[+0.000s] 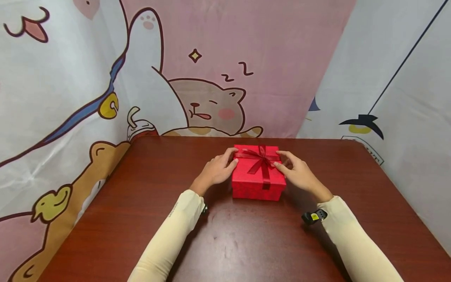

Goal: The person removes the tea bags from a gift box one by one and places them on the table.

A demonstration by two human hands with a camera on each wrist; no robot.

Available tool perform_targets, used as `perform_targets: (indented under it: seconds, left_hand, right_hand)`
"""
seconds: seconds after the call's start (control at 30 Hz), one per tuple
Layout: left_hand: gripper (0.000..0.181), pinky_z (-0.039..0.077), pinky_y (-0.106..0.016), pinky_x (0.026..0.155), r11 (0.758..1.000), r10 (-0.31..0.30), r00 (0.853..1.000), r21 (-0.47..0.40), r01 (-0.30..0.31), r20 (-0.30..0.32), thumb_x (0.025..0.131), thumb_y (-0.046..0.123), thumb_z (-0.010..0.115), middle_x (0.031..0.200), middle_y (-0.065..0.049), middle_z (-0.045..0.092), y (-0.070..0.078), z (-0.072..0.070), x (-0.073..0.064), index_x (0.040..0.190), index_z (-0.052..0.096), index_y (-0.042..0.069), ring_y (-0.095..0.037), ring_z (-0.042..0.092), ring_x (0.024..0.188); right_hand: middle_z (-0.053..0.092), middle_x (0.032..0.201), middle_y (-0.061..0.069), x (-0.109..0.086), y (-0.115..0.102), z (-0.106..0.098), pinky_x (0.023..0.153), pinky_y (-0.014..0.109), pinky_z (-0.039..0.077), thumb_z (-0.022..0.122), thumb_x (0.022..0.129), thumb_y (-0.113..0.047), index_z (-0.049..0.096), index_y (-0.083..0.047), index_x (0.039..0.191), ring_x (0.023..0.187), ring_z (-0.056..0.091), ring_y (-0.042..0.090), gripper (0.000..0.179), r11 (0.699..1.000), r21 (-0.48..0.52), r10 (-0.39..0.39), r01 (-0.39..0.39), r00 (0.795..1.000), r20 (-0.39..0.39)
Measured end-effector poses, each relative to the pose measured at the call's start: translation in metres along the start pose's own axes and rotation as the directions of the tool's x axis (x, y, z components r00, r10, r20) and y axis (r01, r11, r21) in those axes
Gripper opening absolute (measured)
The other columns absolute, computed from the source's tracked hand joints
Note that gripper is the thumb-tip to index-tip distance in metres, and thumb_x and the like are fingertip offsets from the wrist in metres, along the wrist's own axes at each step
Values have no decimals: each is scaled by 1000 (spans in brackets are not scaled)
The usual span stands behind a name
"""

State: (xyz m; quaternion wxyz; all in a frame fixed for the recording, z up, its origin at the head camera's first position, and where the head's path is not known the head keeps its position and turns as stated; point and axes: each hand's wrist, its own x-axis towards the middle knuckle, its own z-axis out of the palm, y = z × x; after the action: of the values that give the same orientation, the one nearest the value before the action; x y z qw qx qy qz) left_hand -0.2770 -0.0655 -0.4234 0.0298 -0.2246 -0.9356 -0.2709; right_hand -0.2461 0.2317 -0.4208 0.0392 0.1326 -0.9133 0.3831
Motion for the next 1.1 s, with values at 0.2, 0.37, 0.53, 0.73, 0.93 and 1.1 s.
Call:
perform_targets:
  seconds: [0.2,0.37,0.53,0.73,0.93,1.1]
  left_hand:
    - [45,52,-49,83,1000,-16,999,-11,15,-31,102,41,41,136,-4,59,3,-3,0,145,37,29,-27,62,114]
    - [45,52,-48,81,1000,-12,999,-3,12,-48,102,42,38,135,-5,59,4,-7,2,145,37,29,-27,63,113]
    - [45,52,-48,81,1000,-10,998,-20,8,-61,102,41,39,133,-4,60,8,-18,4,145,37,28,-26,63,111]
    - [45,51,-48,82,999,-15,997,-47,11,-74,102,40,40,133,-4,59,12,-36,5,145,37,29,-26,63,111]
    - [45,51,-49,84,998,-12,997,-62,7,-79,102,40,39,133,-4,59,7,-54,3,146,38,28,-25,63,109]
    - [45,50,-48,89,995,-22,998,-99,15,-67,103,39,39,130,-2,61,-3,-68,-2,146,39,27,-21,61,113]
  right_hand:
    - [64,94,13,3,-6,-1,63,32,50,62,97,-36,47,-13,144,81,60,26,54,999,36,1,-1,1000,-18]
    - [63,92,13,5,-14,-5,62,32,48,61,98,-36,47,-14,145,80,58,26,54,999,36,10,-9,1000,-25]
    - [63,93,14,9,-25,-11,63,32,48,60,98,-36,47,-13,145,82,58,26,54,999,39,8,-6,999,-40]
    - [63,93,14,15,-39,-21,64,32,47,58,99,-38,47,-14,146,82,56,26,54,999,48,-10,13,999,-49]
    - [62,91,13,23,-55,-20,65,33,47,57,98,-41,47,-16,146,79,57,25,55,998,54,-21,23,999,-41]
    - [63,90,15,30,-70,-12,64,33,48,58,98,-38,47,-14,146,74,58,25,54,998,55,-24,26,999,-29]
